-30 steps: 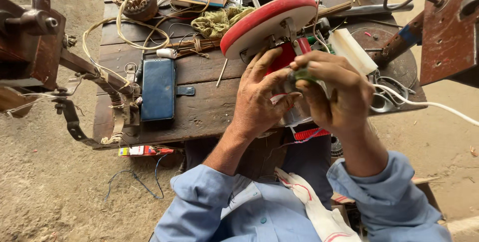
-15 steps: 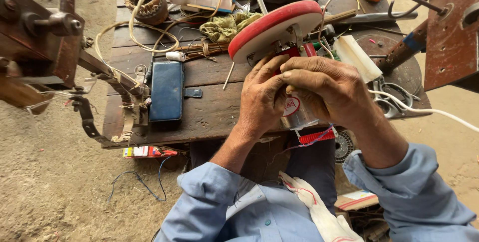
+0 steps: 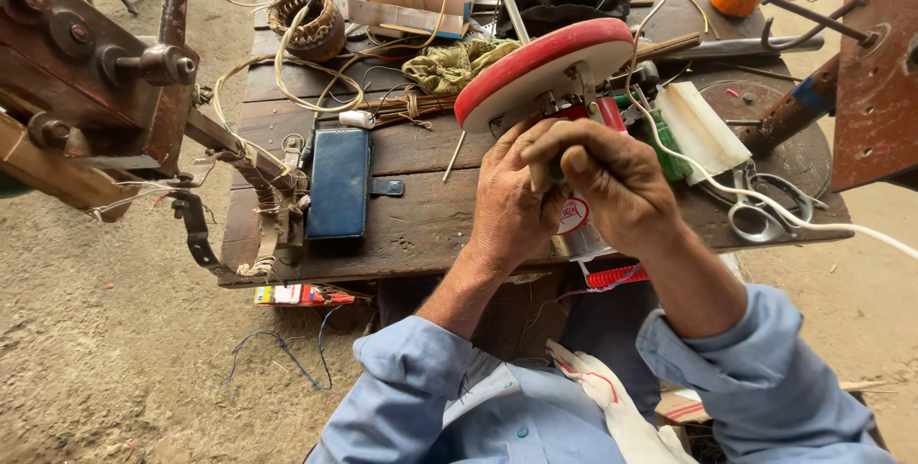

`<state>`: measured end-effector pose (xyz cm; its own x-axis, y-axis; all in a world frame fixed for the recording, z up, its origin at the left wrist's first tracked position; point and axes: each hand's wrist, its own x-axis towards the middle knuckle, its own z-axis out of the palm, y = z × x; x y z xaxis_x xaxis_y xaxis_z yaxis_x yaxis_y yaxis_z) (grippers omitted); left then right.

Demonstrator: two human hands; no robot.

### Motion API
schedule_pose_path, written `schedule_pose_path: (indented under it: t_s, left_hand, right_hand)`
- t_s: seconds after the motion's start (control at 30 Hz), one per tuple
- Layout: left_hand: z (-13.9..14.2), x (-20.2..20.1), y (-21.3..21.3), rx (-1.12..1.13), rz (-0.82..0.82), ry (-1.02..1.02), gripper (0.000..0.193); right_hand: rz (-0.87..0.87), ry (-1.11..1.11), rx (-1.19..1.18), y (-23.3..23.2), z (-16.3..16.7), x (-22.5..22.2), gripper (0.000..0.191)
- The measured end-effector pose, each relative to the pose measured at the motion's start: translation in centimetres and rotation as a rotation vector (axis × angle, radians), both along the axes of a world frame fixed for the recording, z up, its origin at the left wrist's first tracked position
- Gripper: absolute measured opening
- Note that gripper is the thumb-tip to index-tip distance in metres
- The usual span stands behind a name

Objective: The person repairs a small electric motor by hand, using a screwdriver to tighten screws on the casing and adjusting the wires. They rotate the motor to access different sides and ensure the components are secured.

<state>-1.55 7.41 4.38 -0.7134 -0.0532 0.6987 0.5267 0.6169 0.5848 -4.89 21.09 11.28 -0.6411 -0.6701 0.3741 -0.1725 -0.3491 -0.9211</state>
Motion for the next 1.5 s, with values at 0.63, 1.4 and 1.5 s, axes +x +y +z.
schedule_pose_path:
  t_s: [0.63,1.4,1.5]
  left_hand:
    - [0.0,-0.1,0.6,0.042,0.002,-0.022,0.037]
    - [0.0,-0.2,0.2,-0.11,-0.007,-0.02,0.029]
    - [0.1,-0.2,0.2,-0.054,-0.007,-0.001,0.035]
  right_hand:
    - [-0.081,0.246,-0.098,-0.8,0.4,-0.9,0.034]
    - [-0.003,0.036,-0.021,-0.1,-0.3,-1.2,0.038]
    - [0.038,-0.009,-0.093,-0.2,0.0,-1.1,0.039]
